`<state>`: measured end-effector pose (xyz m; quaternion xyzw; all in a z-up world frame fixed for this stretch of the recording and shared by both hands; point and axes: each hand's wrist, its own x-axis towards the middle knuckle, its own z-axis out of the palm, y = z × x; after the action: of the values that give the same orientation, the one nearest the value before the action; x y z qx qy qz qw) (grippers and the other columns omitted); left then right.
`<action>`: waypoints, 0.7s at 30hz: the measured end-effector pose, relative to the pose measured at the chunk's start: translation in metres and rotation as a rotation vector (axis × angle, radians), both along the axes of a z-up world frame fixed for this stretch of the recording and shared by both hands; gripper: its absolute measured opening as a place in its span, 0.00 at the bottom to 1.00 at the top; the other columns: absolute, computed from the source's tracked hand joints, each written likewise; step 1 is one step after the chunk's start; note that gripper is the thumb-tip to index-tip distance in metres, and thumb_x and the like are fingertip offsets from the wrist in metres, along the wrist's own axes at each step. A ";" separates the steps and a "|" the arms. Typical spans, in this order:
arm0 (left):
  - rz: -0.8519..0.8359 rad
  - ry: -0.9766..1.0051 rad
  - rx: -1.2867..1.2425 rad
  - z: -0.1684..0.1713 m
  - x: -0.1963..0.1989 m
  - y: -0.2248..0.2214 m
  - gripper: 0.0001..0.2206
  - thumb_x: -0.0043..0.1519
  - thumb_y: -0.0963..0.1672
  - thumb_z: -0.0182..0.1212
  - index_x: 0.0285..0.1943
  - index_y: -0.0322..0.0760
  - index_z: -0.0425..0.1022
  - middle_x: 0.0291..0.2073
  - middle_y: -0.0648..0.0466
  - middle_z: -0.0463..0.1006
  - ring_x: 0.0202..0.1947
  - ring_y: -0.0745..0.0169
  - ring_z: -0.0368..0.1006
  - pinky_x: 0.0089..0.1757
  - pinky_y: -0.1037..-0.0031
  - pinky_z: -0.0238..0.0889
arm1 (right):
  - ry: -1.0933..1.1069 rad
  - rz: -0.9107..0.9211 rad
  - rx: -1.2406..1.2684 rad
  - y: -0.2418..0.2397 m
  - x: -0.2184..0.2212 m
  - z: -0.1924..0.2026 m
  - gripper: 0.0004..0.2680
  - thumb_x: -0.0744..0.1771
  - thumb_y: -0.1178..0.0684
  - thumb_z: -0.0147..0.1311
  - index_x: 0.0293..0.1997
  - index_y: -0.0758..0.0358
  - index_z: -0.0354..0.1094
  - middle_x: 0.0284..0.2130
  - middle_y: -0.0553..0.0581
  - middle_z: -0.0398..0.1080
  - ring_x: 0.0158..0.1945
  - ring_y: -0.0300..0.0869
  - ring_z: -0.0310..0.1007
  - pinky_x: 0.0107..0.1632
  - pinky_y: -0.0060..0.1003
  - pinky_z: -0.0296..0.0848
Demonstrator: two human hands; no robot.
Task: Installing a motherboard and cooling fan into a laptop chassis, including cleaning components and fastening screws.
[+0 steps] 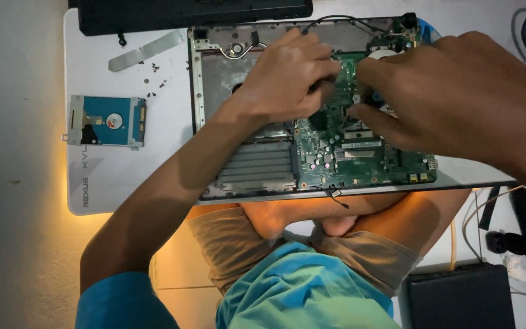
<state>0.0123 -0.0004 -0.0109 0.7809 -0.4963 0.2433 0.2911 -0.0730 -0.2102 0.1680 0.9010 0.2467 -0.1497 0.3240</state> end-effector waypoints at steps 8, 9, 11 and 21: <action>-0.035 0.000 0.003 -0.001 0.002 0.002 0.02 0.61 0.42 0.71 0.39 0.41 0.85 0.39 0.53 0.83 0.41 0.53 0.73 0.49 0.61 0.65 | 0.115 -0.041 0.082 0.010 0.001 0.001 0.10 0.74 0.37 0.57 0.57 0.45 0.73 0.42 0.46 0.87 0.25 0.44 0.92 0.31 0.39 0.87; -0.063 0.001 -0.009 0.001 0.001 0.003 0.02 0.62 0.42 0.73 0.38 0.41 0.85 0.39 0.54 0.81 0.42 0.52 0.73 0.50 0.61 0.65 | 0.139 -0.091 0.059 0.012 0.002 0.002 0.08 0.76 0.39 0.55 0.52 0.45 0.76 0.36 0.47 0.88 0.22 0.41 0.90 0.28 0.35 0.85; -0.048 0.014 0.005 0.001 -0.001 0.002 0.01 0.61 0.42 0.71 0.37 0.42 0.85 0.38 0.54 0.82 0.41 0.54 0.72 0.50 0.62 0.64 | 0.098 -0.056 0.054 0.009 0.005 -0.001 0.09 0.75 0.38 0.57 0.54 0.44 0.77 0.34 0.48 0.89 0.21 0.43 0.90 0.29 0.37 0.86; -0.085 -0.021 0.046 -0.011 0.007 0.000 0.19 0.56 0.46 0.76 0.56 0.38 0.88 0.48 0.51 0.80 0.51 0.50 0.73 0.56 0.61 0.66 | 0.118 -0.078 0.100 0.010 0.008 -0.001 0.10 0.74 0.37 0.60 0.64 0.33 0.75 0.34 0.44 0.90 0.22 0.42 0.91 0.31 0.39 0.87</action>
<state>0.0191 0.0001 -0.0219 0.7630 -0.5374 0.2276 0.2779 -0.0652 -0.1998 0.1666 0.9146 0.2374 -0.2023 0.2575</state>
